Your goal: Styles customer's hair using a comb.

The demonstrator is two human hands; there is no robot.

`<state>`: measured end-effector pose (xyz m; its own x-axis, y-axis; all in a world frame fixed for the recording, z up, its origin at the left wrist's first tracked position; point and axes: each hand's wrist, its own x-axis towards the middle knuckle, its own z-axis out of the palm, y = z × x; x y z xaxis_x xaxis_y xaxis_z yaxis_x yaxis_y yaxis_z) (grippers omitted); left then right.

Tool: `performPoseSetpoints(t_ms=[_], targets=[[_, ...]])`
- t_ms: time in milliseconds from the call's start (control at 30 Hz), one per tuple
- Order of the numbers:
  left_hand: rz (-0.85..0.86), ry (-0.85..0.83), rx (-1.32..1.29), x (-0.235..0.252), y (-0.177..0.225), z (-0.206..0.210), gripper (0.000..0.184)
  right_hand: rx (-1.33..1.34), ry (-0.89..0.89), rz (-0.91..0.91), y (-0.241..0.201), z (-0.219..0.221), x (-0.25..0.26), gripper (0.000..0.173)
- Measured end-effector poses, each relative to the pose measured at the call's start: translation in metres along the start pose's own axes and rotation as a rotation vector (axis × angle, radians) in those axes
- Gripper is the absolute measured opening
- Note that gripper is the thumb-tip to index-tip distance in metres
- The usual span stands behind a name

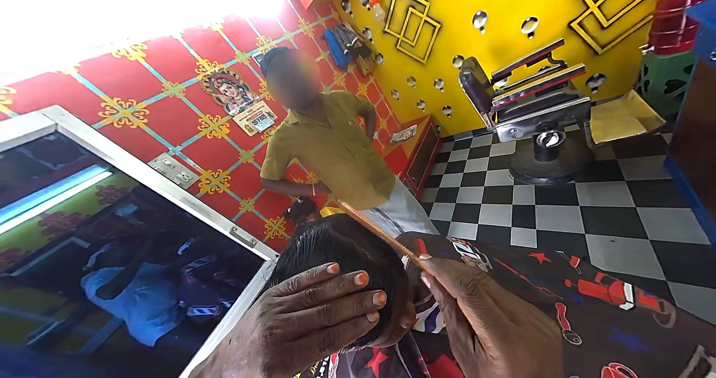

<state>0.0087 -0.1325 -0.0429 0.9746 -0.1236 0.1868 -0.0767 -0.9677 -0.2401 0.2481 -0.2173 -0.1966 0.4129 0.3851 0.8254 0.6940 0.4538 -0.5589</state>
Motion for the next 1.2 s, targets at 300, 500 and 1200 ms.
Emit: performPoseSetpoints(t_ms=[300,500,1200], targets=[[0.022,0.004,-0.003,0.001,-0.001,0.001,0.056,0.006,-0.084,-0.040,-0.013,0.006,0.011,0.022],[0.024,0.013,0.000,0.000,-0.001,0.002,0.055,-0.043,-0.111,-0.065,-0.012,0.008,0.009,0.024],[0.012,0.002,-0.003,0.002,0.002,0.001,0.056,0.047,-0.041,-0.016,-0.009,0.000,0.030,0.019]])
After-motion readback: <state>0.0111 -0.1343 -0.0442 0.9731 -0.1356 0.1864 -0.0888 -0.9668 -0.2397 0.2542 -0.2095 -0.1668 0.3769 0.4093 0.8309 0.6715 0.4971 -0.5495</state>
